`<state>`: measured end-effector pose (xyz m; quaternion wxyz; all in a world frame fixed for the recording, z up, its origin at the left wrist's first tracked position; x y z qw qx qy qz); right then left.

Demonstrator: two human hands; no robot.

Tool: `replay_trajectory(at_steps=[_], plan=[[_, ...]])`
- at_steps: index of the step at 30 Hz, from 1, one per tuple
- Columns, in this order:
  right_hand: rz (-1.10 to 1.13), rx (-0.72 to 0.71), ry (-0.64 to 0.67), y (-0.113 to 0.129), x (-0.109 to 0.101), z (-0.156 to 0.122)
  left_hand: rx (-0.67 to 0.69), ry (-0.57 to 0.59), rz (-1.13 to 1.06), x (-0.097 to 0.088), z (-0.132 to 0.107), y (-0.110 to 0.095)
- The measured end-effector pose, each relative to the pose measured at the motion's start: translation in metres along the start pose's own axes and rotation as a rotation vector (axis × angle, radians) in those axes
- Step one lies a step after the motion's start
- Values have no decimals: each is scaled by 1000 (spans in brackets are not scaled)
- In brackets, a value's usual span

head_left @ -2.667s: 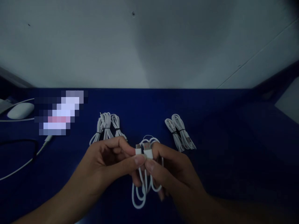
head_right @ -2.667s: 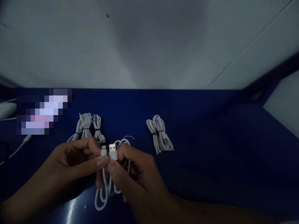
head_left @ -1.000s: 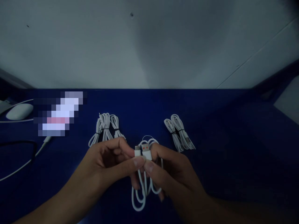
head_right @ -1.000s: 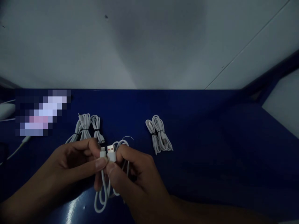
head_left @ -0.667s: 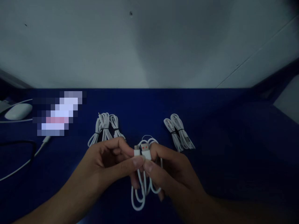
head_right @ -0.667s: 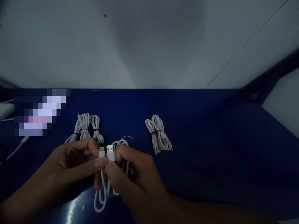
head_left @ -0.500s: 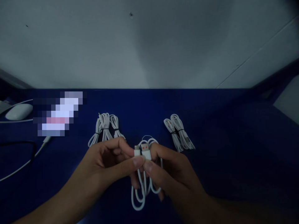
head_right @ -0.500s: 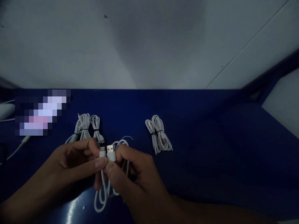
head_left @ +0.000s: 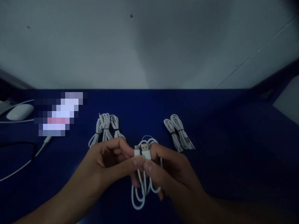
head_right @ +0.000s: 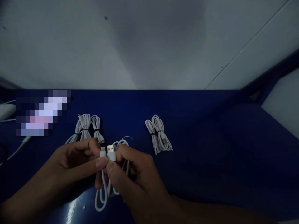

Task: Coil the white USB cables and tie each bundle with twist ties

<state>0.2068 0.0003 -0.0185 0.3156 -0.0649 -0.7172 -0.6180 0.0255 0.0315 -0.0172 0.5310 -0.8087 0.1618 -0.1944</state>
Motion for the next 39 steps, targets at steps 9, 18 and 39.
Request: replay_trajectory(at_steps=[9,18,39], plan=[[21,-1,7,1,0,-2,2,12,-9,1,0,1],[14,0,10,2,1,0,0,-11,25,-1,-1,1],[-7,16,13,2,0,-2,-6,-3,13,1,-1,-3]])
Point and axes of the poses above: each hand's wrist, its own z-axis towards the middle knuckle, its own x-axis out of the palm, y = z × x, the point moved 3 cm from there along z, towards the middle knuckle, and after that the axes turned 13 degrees about z, right-handed, at the moved point
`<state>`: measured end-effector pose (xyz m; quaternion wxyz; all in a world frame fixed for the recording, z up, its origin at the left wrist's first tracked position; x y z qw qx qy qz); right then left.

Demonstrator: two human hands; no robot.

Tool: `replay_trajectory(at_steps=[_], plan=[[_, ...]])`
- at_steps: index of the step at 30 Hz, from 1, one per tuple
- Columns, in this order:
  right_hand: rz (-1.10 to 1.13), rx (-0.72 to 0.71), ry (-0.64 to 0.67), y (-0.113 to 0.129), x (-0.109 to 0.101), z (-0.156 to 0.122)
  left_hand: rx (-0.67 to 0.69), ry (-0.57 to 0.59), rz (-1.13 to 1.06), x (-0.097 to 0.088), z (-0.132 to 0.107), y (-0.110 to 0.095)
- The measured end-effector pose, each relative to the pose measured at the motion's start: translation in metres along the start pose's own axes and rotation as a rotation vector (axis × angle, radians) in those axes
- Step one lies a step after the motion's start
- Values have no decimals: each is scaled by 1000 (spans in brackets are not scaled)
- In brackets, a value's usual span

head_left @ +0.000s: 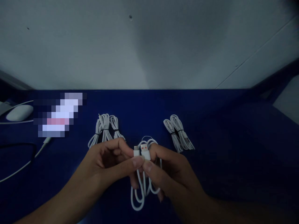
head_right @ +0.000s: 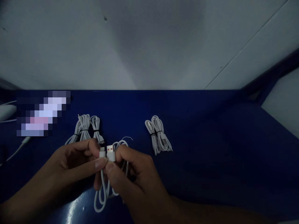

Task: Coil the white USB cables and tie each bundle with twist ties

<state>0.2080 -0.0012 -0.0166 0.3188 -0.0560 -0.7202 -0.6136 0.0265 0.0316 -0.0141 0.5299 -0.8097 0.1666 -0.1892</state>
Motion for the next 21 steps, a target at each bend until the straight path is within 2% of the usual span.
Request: replay_trajectory(at_steps=[21], plan=[[11,-12,-3,2,1,2,-9,-6,-7,0,0,1]])
Point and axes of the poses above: each hand's wrist, its own z-axis towards the middle knuckle, its own x-axis out of the palm, y = z × x, the point moved 3 cm from there along z, towards the middle knuckle, and after that the axes turned 13 degrees about z, right-handed, at the moved point
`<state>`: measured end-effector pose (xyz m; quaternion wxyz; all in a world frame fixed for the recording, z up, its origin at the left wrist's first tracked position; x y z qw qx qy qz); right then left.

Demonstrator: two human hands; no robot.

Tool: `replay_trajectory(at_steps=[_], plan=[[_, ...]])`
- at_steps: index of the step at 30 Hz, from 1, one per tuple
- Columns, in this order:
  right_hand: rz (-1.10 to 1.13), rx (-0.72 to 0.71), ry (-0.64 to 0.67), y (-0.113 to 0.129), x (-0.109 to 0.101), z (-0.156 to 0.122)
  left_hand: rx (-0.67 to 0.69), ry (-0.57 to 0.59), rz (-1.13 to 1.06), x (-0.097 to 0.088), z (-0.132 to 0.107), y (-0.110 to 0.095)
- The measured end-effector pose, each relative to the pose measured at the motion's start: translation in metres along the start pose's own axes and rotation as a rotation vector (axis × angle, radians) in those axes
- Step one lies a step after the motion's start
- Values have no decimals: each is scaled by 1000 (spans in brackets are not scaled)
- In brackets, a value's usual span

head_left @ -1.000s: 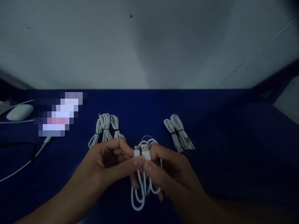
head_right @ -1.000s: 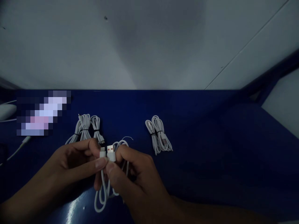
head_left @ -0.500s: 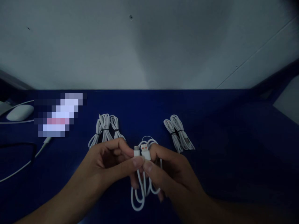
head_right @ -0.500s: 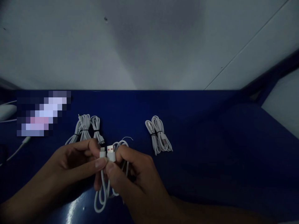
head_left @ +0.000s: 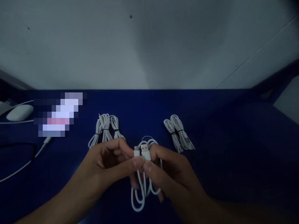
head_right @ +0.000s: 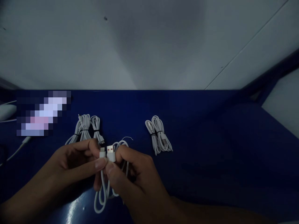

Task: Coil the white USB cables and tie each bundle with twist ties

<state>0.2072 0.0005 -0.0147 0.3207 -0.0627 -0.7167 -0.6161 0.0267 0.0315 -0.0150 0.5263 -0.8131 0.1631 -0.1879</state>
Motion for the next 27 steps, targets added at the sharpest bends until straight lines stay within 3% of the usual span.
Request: replay_trajectory(at_steps=[27], plan=[[-16,11,0,2,1,1,-2,6,-5,0,-1,-1]])
Point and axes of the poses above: each hand's wrist, its own z-axis towards the middle knuckle, its own x-axis out of the palm, y = z × x, the point moved 3 cm from there along z, towards the middle knuckle, and after that the axes turned 13 degrees about z, right-handed, at the moved point
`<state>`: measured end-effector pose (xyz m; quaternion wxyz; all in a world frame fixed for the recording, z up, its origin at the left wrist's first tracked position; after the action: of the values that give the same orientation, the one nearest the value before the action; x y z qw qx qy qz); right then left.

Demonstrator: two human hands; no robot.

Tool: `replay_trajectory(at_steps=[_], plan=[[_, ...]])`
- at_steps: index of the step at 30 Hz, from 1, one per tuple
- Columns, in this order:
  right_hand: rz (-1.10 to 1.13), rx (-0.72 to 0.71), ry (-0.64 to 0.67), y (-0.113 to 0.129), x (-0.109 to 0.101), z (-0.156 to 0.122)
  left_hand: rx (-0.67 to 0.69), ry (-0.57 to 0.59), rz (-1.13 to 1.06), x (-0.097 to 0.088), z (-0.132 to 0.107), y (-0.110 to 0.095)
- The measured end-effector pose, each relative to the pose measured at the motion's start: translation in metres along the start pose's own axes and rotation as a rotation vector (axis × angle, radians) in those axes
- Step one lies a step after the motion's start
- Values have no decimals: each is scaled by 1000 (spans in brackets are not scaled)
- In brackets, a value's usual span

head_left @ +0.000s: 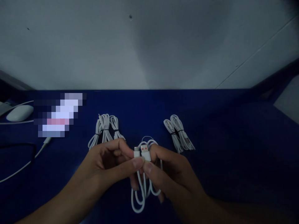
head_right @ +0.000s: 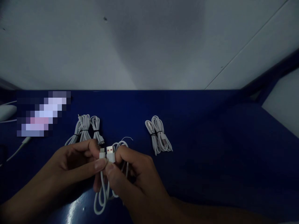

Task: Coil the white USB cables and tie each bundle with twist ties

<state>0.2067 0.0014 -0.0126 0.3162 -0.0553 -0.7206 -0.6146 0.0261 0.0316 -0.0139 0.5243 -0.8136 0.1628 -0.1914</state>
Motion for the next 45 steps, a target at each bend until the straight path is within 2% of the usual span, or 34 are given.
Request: replay_trajectory(at_steps=[45], plan=[[-3,-24,11,-6,-4,0,1,33,-12,0,0,4]])
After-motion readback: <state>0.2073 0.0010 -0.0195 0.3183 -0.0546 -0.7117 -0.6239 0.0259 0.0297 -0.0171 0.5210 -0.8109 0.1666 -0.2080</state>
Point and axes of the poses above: each hand's wrist, its own z-axis towards the middle knuckle, its own x-axis out of the palm, y = z × x, the point moved 3 cm from there along z, towards the middle knuckle, and after that the axes turned 13 degrees about z, right-handed, at the moved point
